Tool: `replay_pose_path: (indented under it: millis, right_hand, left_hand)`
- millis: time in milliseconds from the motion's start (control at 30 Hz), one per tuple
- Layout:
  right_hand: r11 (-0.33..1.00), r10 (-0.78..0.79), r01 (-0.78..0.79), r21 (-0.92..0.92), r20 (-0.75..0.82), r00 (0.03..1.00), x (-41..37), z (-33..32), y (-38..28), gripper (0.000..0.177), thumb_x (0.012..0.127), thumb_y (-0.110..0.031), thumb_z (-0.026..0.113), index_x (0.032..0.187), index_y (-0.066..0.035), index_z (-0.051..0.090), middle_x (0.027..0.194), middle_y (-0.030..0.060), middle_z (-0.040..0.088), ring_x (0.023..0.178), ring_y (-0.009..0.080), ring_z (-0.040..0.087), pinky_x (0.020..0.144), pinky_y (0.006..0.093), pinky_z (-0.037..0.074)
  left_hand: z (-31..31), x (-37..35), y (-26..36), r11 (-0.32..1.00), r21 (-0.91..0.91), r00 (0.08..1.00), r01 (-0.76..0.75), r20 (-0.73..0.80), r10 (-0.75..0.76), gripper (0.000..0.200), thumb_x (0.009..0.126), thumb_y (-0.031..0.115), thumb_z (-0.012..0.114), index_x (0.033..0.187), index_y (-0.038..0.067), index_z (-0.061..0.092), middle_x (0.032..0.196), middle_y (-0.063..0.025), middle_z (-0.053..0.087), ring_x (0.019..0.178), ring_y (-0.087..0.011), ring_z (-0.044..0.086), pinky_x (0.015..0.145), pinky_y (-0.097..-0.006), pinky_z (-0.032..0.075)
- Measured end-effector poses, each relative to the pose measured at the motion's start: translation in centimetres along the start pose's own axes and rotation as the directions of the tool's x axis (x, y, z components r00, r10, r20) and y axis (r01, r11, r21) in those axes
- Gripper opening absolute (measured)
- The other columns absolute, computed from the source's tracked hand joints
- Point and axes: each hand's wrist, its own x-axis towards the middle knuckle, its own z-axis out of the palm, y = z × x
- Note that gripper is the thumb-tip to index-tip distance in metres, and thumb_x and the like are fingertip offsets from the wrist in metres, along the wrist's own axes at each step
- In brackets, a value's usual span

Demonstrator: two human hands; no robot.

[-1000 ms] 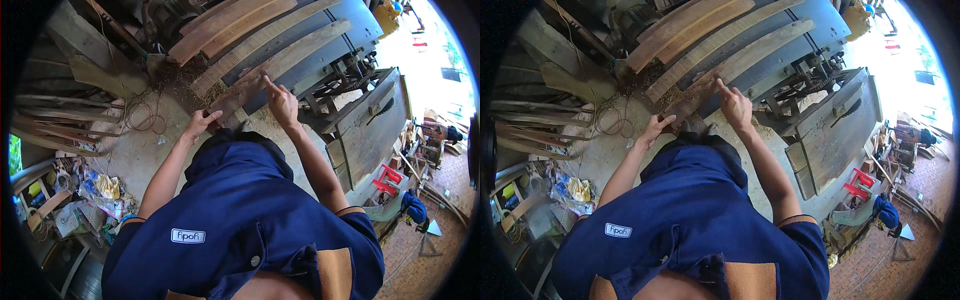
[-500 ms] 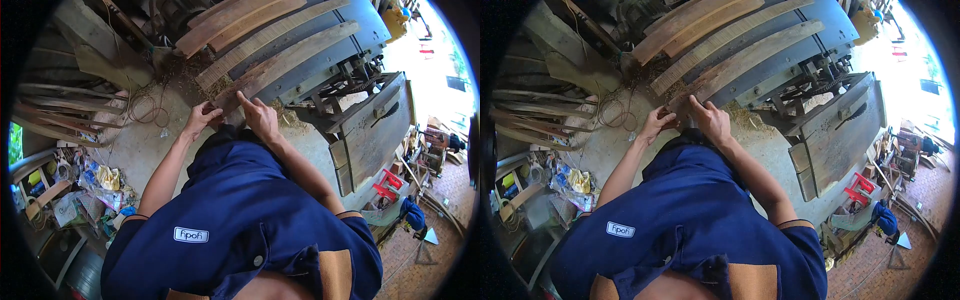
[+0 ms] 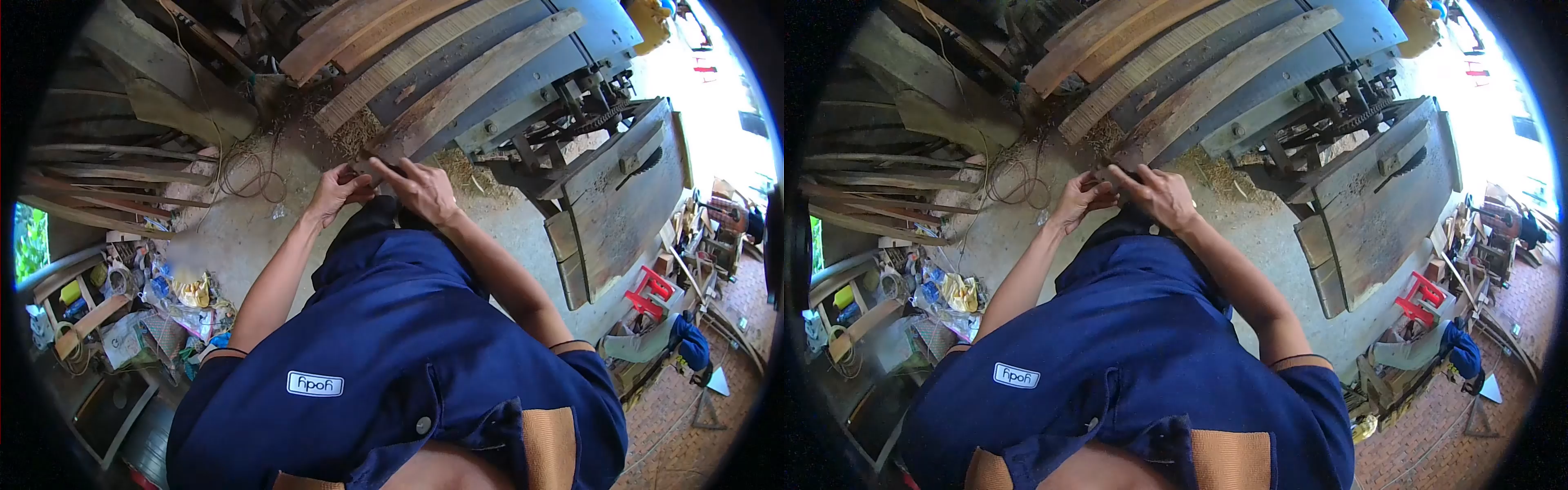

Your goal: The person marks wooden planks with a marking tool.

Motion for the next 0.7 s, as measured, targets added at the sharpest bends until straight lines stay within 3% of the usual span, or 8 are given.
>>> replay_pose_path:
  millis: [67,133,167,300,367,433,467,700]
  right_hand:
    - [0.996,0.090,-0.089,-0.020,0.048,0.995,0.0,0.0,-0.9,0.063,0.085,-0.012,0.065,0.145,-0.028,0.054,0.080,0.0059,0.057,0.060,0.0269,0.063,0.053,0.0395,0.054]
    - [0.974,0.222,-0.215,-0.069,0.109,0.969,0.5,-0.9,-1.5,0.056,0.090,-0.013,0.063,0.143,-0.028,0.057,0.078,0.0063,0.057,0.057,0.0272,0.063,0.052,0.0390,0.054]
    - [0.976,0.213,-0.207,-0.061,0.111,0.971,0.6,-1.4,-1.4,0.056,0.090,-0.013,0.063,0.143,-0.028,0.057,0.078,0.0063,0.057,0.057,0.0272,0.063,0.052,0.0390,0.054]
    - [0.898,0.440,-0.438,0.046,-0.099,0.892,-0.8,-2.2,0.2,0.045,0.094,-0.016,0.062,0.139,-0.025,0.061,0.073,0.0087,0.059,0.057,0.0298,0.063,0.050,0.0424,0.051]
    - [0.850,0.499,-0.504,-0.153,-0.068,0.864,-0.6,-2.2,0.6,0.045,0.094,-0.016,0.061,0.138,-0.027,0.062,0.074,0.0091,0.060,0.058,0.0302,0.064,0.050,0.0426,0.052]
    - [0.895,0.415,-0.431,-0.116,-0.141,0.899,-0.7,-0.1,-0.1,0.045,0.094,-0.017,0.062,0.137,-0.029,0.062,0.073,0.0095,0.059,0.057,0.0311,0.064,0.050,0.0432,0.052]
    - [0.895,0.402,-0.404,-0.191,-0.050,0.914,-0.4,0.4,-1.8,0.046,0.093,-0.018,0.063,0.137,-0.030,0.062,0.074,0.0089,0.059,0.057,0.0313,0.064,0.049,0.0430,0.052]
    - [0.867,0.467,-0.455,-0.204,0.014,0.884,0.4,0.6,-3.9,0.044,0.094,-0.018,0.062,0.137,-0.025,0.062,0.077,0.0101,0.061,0.064,0.0316,0.067,0.056,0.0428,0.054]
  left_hand:
    - [0.6,-0.4,-0.3,0.999,-0.031,1.000,-0.011,-0.006,0.011,0.042,0.092,0.019,0.077,0.123,0.000,0.057,0.104,-0.0107,0.070,0.093,-0.0228,0.073,0.087,-0.0370,0.064]
    - [0.2,0.0,-0.8,0.998,0.063,0.997,0.020,-0.072,-0.015,0.044,0.091,0.021,0.077,0.123,0.000,0.057,0.106,-0.0111,0.070,0.093,-0.0218,0.073,0.087,-0.0353,0.063]
    - [0.5,-0.1,-0.6,0.998,0.062,0.996,0.017,-0.083,-0.012,0.044,0.091,0.021,0.077,0.123,0.000,0.057,0.106,-0.0111,0.070,0.093,-0.0218,0.073,0.087,-0.0353,0.063]
    - [0.9,-0.8,-0.3,0.998,0.060,0.997,-0.031,-0.071,0.035,0.040,0.092,0.020,0.076,0.121,-0.001,0.057,0.107,-0.0116,0.070,0.094,-0.0207,0.073,0.085,-0.0338,0.063]
    - [0.8,-0.7,-0.3,0.995,0.093,0.998,-0.034,-0.055,0.039,0.038,0.093,0.019,0.075,0.121,-0.001,0.058,0.107,-0.0116,0.070,0.094,-0.0206,0.072,0.084,-0.0338,0.063]
    - [0.6,-0.7,-0.5,0.997,0.053,0.998,-0.048,-0.037,0.050,0.032,0.095,0.017,0.072,0.118,-0.002,0.058,0.106,-0.0121,0.070,0.095,-0.0213,0.072,0.084,-0.0342,0.063]
    - [0.3,-0.5,-0.5,0.997,0.065,0.999,-0.049,-0.018,0.050,0.032,0.095,0.017,0.072,0.118,-0.002,0.058,0.106,-0.0121,0.070,0.095,-0.0213,0.072,0.084,-0.0342,0.063]
    - [-1.5,0.0,0.0,0.997,0.072,0.990,-0.020,0.137,0.010,0.026,0.098,0.014,0.068,0.115,-0.004,0.060,0.107,-0.0148,0.070,0.096,-0.0238,0.072,0.086,-0.0361,0.062]
